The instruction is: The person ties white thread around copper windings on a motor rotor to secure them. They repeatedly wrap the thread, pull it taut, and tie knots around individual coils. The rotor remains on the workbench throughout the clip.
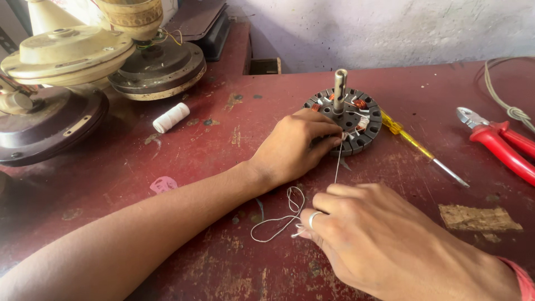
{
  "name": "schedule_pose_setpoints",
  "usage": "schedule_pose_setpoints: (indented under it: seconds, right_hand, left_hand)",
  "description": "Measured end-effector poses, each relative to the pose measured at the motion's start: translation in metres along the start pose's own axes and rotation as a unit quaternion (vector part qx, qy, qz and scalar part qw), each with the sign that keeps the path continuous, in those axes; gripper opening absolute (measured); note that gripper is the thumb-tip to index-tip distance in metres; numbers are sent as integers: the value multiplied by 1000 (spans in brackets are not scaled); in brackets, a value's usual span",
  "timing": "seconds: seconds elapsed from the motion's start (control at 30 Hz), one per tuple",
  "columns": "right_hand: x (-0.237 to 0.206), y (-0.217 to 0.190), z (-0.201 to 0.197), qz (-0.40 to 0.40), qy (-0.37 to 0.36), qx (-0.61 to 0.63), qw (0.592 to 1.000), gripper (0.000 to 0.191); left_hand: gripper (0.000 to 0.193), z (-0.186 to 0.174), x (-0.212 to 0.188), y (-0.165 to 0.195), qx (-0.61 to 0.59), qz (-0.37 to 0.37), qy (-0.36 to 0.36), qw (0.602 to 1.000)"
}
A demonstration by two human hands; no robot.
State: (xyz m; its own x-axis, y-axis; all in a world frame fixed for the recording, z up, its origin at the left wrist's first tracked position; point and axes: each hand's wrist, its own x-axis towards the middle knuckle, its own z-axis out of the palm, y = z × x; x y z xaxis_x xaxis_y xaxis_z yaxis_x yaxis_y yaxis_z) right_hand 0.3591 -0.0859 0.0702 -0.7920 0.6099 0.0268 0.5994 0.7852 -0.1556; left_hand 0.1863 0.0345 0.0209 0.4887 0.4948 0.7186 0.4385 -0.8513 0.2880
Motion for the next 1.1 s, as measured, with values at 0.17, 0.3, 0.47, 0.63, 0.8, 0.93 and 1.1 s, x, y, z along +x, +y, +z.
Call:
schedule_pose_setpoints:
  seconds: [0.17, 0.3, 0.47, 0.63, 0.8, 0.93, 1.1]
  right_hand:
    - [-1, -6, 1, -23, 9, 50, 998, 21]
    - [5, -6, 6, -41, 67, 95, 992, 19]
    - [12, -1, 11, -36, 68, 142, 987, 26]
    - [15, 8, 8, -30, 24, 151, 988, 34]
    - [15, 14, 9, -28, 15, 170, 985, 30]
    - [17, 18, 11, -59, 32, 181, 981, 28]
    - [22, 22, 11, -115, 85, 199, 970, 22]
  left_hand:
    - [16, 2, 1, 3, 2, -8, 9, 1000]
    - [15, -3, 0, 5, 0, -16, 10, 1000]
    - [14, -8, 0, 3, 1, -2, 9, 1000]
    - [15, -8, 2, 0, -3, -2, 9, 1000]
    - [14, -6, 1, -1, 5, -3, 16, 1000]
    - [13, -3, 0, 1, 25, 4, 34, 999]
    - [13, -3, 1, 3, 14, -9, 37, 999]
